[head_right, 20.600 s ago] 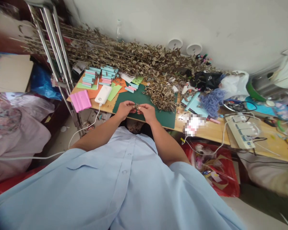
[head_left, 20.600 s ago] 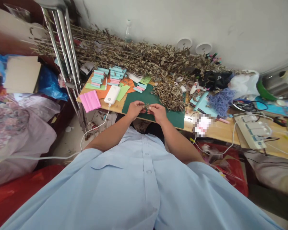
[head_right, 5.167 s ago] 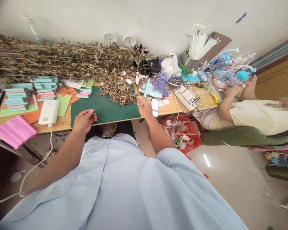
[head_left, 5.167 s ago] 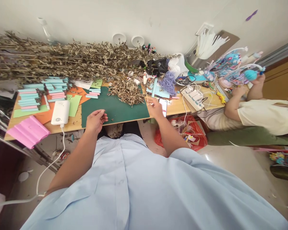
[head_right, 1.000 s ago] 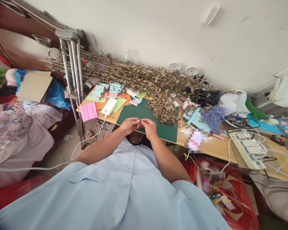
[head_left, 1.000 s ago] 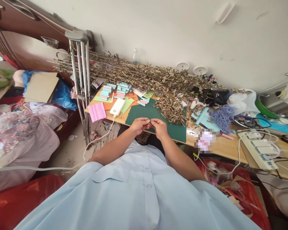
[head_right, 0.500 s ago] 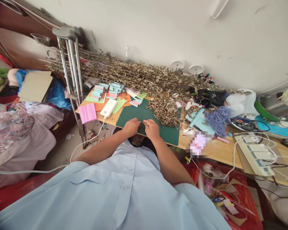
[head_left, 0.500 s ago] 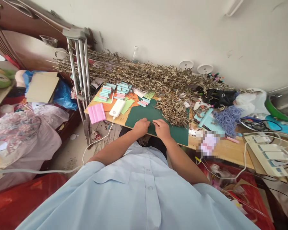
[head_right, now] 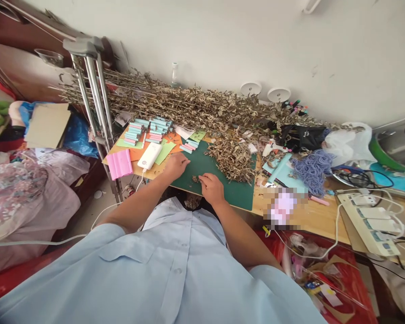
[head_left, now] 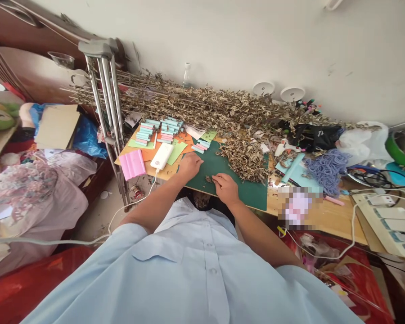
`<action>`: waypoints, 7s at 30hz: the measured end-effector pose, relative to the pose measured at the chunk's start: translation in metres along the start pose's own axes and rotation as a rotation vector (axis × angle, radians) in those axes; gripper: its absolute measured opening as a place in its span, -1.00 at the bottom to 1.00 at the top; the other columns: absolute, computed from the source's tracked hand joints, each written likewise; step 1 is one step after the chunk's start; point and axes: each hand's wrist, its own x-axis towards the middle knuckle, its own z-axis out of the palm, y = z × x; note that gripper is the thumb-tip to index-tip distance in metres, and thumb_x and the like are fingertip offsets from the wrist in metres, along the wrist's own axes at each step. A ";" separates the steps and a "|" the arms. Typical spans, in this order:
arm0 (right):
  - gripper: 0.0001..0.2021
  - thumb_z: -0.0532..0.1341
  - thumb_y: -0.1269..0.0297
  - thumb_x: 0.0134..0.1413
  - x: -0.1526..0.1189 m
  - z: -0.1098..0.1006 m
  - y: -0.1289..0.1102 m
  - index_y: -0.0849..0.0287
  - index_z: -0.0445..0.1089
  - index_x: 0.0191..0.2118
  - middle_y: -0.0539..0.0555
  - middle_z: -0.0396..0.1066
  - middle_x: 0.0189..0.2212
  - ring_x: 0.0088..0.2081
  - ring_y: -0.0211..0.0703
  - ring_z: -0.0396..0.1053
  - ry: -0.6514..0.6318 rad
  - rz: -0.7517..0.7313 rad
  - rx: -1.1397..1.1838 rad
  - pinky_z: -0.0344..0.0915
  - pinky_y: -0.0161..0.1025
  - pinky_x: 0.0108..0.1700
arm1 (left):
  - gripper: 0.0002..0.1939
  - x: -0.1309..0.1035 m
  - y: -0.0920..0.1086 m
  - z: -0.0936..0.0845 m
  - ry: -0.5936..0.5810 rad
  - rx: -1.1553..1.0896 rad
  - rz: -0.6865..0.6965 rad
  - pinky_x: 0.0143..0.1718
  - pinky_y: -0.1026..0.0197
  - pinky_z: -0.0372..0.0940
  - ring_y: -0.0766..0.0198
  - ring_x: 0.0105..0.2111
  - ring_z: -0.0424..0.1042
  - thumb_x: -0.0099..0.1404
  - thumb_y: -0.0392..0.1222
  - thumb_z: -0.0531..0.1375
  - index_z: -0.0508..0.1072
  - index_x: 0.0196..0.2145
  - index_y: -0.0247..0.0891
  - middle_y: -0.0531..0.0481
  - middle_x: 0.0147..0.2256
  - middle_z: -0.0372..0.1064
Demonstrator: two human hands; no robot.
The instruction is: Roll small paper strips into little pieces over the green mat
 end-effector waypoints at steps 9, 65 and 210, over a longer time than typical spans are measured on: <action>-0.68 0.10 0.28 0.40 -0.001 -0.001 0.001 0.08 0.62 -0.01 0.17 0.60 -0.05 -0.02 0.03 0.51 0.010 0.010 0.047 0.46 0.00 0.12 | -0.68 0.125 -0.034 -0.014 -0.187 0.265 0.141 0.16 0.02 0.22 -0.04 -0.04 0.39 0.11 -0.53 0.17 0.63 -0.24 -0.35 -0.32 -0.17 0.51; -0.65 0.26 -0.11 0.30 0.011 -0.013 -0.091 0.03 0.65 -0.19 0.09 0.65 -0.24 -0.19 -0.01 0.58 -0.029 0.121 0.324 0.48 -0.04 -0.01 | -0.72 -0.085 0.023 -0.036 -0.029 -0.810 0.190 -0.21 0.19 0.36 0.25 -0.25 0.47 0.21 0.05 0.48 0.70 -0.29 -0.21 -0.08 -0.26 0.52; -0.61 0.21 0.53 0.04 0.094 -0.055 -0.103 0.11 0.43 0.00 0.03 0.54 -0.38 -0.32 -0.04 0.43 -0.540 0.050 -0.175 0.25 -0.21 -0.21 | -0.66 -0.074 -0.012 0.031 0.057 -0.213 0.342 -0.20 0.18 0.34 0.18 -0.25 0.49 0.55 0.01 0.09 0.54 -0.18 -0.26 -0.12 -0.28 0.48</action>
